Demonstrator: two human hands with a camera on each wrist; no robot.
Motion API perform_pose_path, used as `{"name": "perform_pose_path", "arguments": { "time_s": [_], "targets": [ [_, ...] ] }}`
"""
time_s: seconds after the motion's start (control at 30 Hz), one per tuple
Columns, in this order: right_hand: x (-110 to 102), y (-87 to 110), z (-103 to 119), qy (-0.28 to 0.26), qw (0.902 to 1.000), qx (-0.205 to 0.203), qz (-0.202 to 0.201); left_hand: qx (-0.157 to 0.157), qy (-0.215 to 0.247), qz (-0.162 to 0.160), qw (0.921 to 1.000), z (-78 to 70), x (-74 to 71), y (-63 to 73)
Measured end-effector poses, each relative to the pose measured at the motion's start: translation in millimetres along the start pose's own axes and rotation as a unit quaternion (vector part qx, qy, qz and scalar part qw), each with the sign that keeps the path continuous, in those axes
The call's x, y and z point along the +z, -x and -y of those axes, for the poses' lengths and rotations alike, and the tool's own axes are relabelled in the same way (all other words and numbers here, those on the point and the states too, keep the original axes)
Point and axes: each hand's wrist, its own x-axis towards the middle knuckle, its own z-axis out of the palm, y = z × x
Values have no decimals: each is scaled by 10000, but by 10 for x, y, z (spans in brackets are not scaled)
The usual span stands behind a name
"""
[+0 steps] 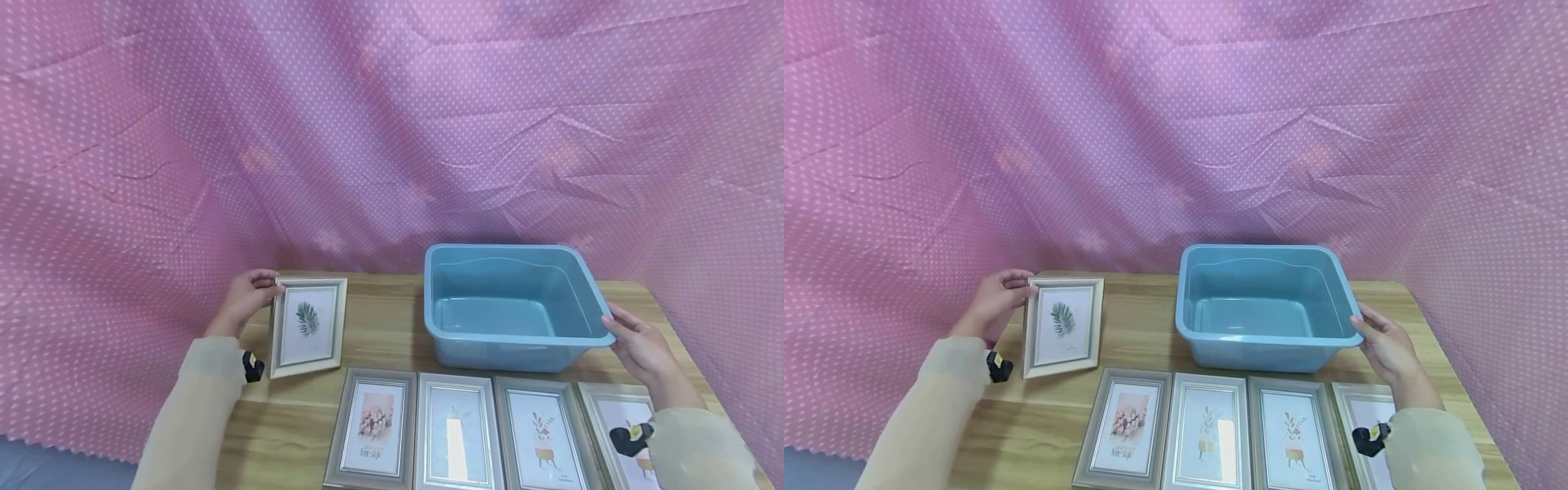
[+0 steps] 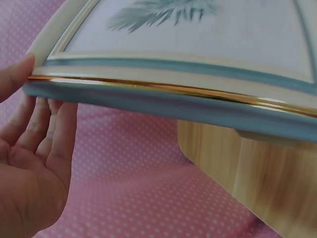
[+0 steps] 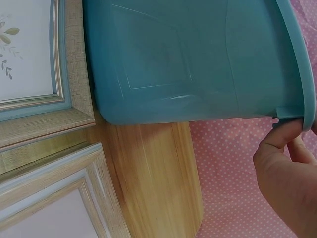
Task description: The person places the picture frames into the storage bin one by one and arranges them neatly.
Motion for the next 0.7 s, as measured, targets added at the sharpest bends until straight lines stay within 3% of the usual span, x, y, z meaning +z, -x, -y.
{"name": "perform_pose_path", "arguments": {
  "time_s": [0.13, 0.37, 0.6, 0.7],
  "targets": [
    [11, 31, -3, -90, 10000, -30, 20, 340, -175, -524, 9979, -64, 75, -29],
    [23, 83, -8, -238, 9997, -77, 37, 963, -371, -1475, 9837, -201, 239, -46],
    [33, 133, -16, -176, 9998, -91, 45, 1047, 165, -1796, 9780, -409, 421, -14],
    [39, 156, -16, -148, 9998, -88, 57, 1237, 376, -1907, 9731, -505, 498, 14]
  ]
}}
